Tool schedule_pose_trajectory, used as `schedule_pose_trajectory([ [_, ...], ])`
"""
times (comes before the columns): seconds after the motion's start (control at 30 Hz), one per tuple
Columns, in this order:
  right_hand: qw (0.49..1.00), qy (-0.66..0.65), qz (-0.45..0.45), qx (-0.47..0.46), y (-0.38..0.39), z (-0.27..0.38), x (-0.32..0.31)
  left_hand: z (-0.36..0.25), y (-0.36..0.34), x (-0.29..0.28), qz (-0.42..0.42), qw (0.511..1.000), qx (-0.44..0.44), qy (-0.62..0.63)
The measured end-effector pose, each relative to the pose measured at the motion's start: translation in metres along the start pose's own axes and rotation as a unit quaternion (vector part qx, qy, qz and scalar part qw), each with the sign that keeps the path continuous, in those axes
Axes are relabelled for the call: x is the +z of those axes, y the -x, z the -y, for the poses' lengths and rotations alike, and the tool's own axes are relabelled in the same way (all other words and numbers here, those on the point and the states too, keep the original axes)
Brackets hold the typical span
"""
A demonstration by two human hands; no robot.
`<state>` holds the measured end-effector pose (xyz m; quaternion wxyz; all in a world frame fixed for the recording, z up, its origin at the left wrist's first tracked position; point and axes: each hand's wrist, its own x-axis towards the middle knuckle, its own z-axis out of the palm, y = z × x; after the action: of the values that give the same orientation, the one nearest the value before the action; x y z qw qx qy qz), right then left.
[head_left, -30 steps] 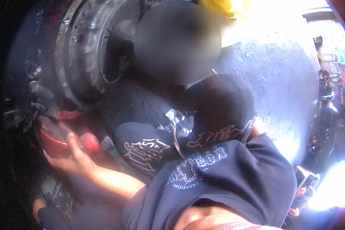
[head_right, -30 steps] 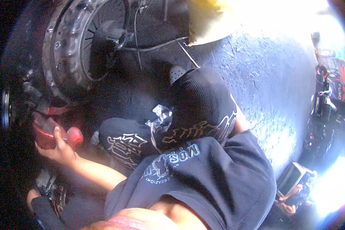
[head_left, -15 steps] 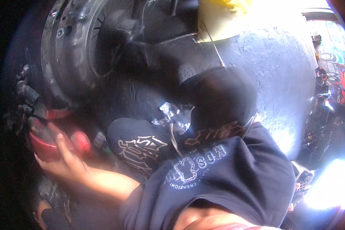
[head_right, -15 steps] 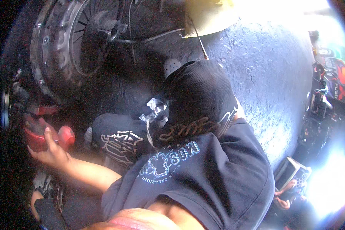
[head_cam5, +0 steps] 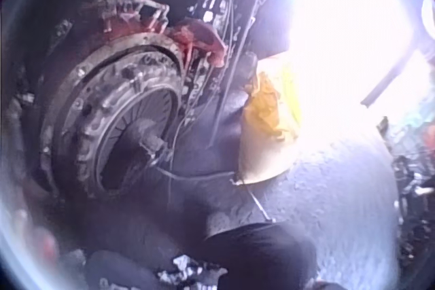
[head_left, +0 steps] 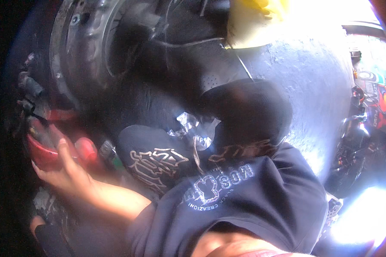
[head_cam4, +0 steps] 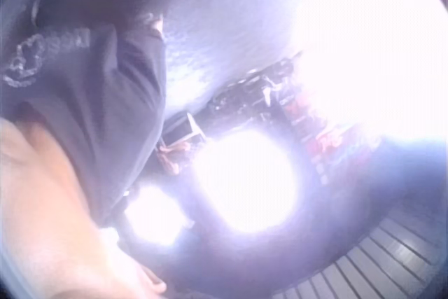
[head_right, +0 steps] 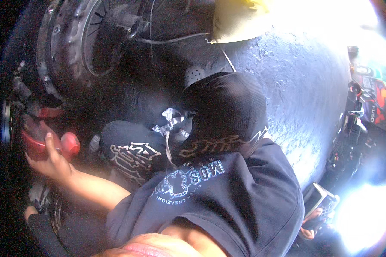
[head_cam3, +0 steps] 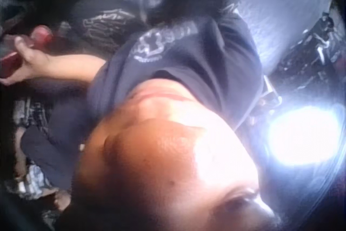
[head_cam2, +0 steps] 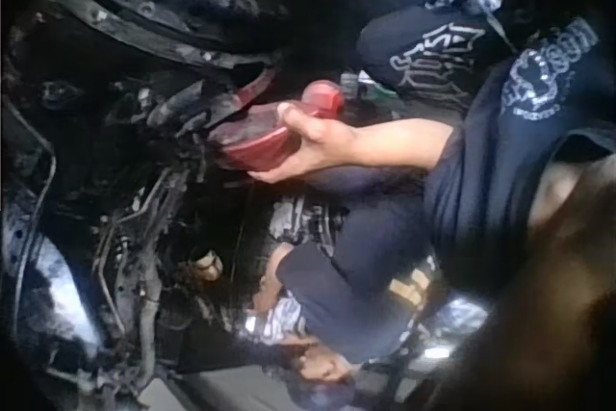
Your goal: The person uses a screwdriver to pry and manipulate parts of an engine block, then walks to a tray of items and handles a smartphone.
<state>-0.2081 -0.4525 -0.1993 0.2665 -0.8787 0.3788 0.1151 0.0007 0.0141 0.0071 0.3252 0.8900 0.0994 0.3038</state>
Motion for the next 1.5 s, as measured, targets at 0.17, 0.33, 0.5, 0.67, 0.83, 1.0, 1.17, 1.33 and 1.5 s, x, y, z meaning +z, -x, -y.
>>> schedule_pose_trajectory([
  [0.17,1.000,0.003,-0.007,-0.002,0.001,-0.001,0.001,0.012,-0.004,-0.001,0.002,0.999,0.032,0.027],
  [0.33,1.000,0.002,-0.019,-0.005,-0.005,0.001,0.011,0.011,-0.002,0.000,-0.001,0.994,-0.016,0.109],
  [0.5,0.998,-0.031,-0.061,-0.008,-0.007,-0.012,0.004,0.027,-0.008,-0.004,0.010,0.996,0.039,0.079],
  [0.67,0.984,-0.107,-0.139,-0.036,-0.009,-0.025,0.003,0.039,-0.006,0.008,-0.012,0.988,0.021,0.154],
  [0.83,0.937,-0.215,-0.254,-0.101,-0.006,-0.053,0.002,0.045,0.000,0.018,-0.027,0.992,0.022,0.119],
  [1.0,0.864,-0.304,-0.350,-0.197,-0.019,-0.054,-0.022,0.031,0.010,0.012,0.007,0.996,-0.063,0.071],
  [1.17,0.883,-0.269,-0.310,-0.227,-0.024,0.082,-0.115,0.027,0.011,0.000,-0.052,0.998,-0.019,0.026],
  [1.33,0.860,-0.290,-0.188,-0.376,-0.004,0.210,-0.152,0.010,0.008,-0.002,-0.067,0.995,-0.039,0.067],
  [1.5,0.752,-0.334,-0.104,-0.558,-0.009,0.298,-0.140,0.015,0.010,0.002,-0.102,0.994,-0.010,0.026],
])
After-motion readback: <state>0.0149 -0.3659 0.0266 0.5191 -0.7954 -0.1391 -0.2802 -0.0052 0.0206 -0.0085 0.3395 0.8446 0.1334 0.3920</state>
